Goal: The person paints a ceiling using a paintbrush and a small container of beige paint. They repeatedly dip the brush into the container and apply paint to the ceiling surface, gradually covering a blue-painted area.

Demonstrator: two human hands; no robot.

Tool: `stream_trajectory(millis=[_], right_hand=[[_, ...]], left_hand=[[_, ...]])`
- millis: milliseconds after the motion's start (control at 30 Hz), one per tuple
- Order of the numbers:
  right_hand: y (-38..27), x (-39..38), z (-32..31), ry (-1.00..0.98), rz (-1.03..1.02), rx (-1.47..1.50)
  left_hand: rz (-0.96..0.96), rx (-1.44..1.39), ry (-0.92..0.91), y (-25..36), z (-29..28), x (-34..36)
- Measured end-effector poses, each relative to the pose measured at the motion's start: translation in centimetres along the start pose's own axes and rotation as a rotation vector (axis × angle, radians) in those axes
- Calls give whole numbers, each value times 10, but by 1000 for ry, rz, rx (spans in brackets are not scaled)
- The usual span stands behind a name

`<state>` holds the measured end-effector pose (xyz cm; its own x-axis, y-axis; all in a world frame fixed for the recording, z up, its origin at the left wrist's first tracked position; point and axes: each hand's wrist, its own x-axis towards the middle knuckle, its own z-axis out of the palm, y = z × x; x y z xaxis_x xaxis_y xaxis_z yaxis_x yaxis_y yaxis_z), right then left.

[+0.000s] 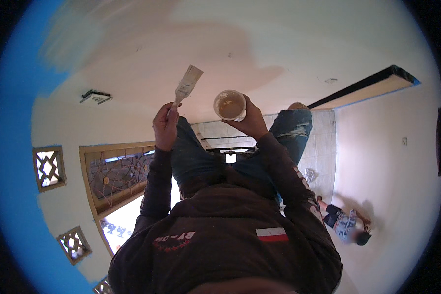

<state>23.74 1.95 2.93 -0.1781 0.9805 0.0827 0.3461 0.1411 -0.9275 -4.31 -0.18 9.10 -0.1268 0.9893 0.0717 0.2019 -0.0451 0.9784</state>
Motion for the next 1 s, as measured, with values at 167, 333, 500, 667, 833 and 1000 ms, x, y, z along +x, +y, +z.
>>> stream_trajectory(millis=[167,333,500,667,833,1000], right_hand=[[0,1,-5,32,-9,-1],[8,1,-4,32,-54,18],[15,0,0,23,-55,-53],[12,0,-2,51,-81,-6],[17,3,1,96,-84,-19],[5,2,-4,82,-23,-62]], left_hand=[[100,212,-74,23,-3,5],[87,182,-55,33,-3,6],[82,145,-106,33,-9,16],[132,274,-178,51,-6,22],[115,336,-162,67,2,22],[75,345,-220,64,0,28]])
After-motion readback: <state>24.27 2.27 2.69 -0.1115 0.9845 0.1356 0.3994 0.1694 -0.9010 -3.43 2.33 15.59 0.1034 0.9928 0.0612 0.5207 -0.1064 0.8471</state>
